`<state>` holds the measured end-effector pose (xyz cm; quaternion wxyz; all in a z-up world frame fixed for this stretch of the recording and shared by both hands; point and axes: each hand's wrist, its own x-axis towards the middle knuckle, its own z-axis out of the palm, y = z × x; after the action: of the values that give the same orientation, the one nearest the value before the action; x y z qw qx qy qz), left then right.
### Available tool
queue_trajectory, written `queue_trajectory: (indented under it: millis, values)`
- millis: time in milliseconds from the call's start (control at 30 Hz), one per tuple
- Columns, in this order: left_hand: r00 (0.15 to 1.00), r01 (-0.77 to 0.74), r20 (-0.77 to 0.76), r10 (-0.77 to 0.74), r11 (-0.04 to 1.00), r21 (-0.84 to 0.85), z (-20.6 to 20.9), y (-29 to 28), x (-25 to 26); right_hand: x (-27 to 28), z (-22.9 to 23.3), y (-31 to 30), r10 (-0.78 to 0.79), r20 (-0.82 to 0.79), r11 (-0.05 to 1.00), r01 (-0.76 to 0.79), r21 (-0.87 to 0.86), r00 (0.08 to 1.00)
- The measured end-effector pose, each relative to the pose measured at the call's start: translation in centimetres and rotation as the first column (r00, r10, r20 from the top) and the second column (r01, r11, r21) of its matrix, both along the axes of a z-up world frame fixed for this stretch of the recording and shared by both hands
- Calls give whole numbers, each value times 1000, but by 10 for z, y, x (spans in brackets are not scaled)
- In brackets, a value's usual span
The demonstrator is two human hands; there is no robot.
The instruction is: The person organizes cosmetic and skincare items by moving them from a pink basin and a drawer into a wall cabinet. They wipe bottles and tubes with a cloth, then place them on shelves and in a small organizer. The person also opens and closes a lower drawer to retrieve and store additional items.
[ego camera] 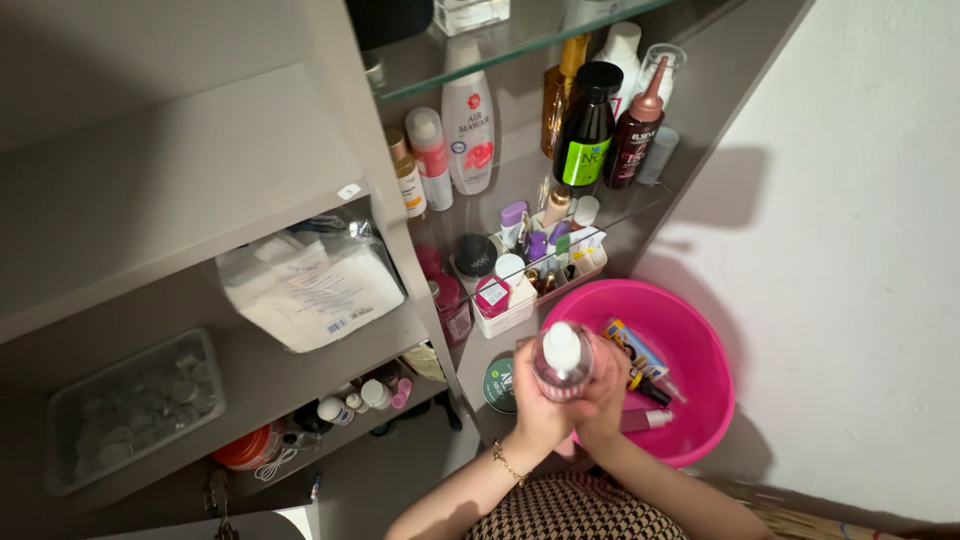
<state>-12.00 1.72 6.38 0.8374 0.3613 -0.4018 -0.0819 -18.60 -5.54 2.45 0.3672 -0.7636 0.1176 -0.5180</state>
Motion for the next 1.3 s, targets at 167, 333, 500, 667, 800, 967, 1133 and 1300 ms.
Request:
queue_trajectory:
  millis: [167, 333, 500, 667, 800, 967, 1133, 1300]
  values:
    - [975, -196, 138, 172, 964, 179, 1, 2, 3, 19, 29, -17, 164, 501, 414, -520, 747, 850]
    - [790, 367, -511, -337, 929, -47, 6, -3, 30, 26, 58, -19, 56, 235, -64, -232, 971, 970]
    - [644, 527, -619, -449, 847, -65, 12, 11, 44, 10, 47, -31, 124, 513, 235, -528, 816, 849]
    - [819, 542, -383, -426, 795, 273, -26, 29, 8, -13, 32, -70, 123, 746, 248, -748, 615, 654]
    - [731, 509, -561, -390, 858, 68, -73, 50, 9, -45, 33, -108, -257, 530, 293, -458, 840, 808]
    - [984, 94, 81, -157, 855, 510, -86, 78, -7, -77, 32, -116, -40, 464, 427, -405, 809, 885]
    - [936, 270, -329, -125, 854, 445, -68, 93, -5, -71, 30, -93, 71, 519, 404, -500, 765, 852]
    - [957, 222, -273, -99, 856, 466, -72, 109, -8, -75, 22, -102, 114, 495, 553, -469, 689, 861]
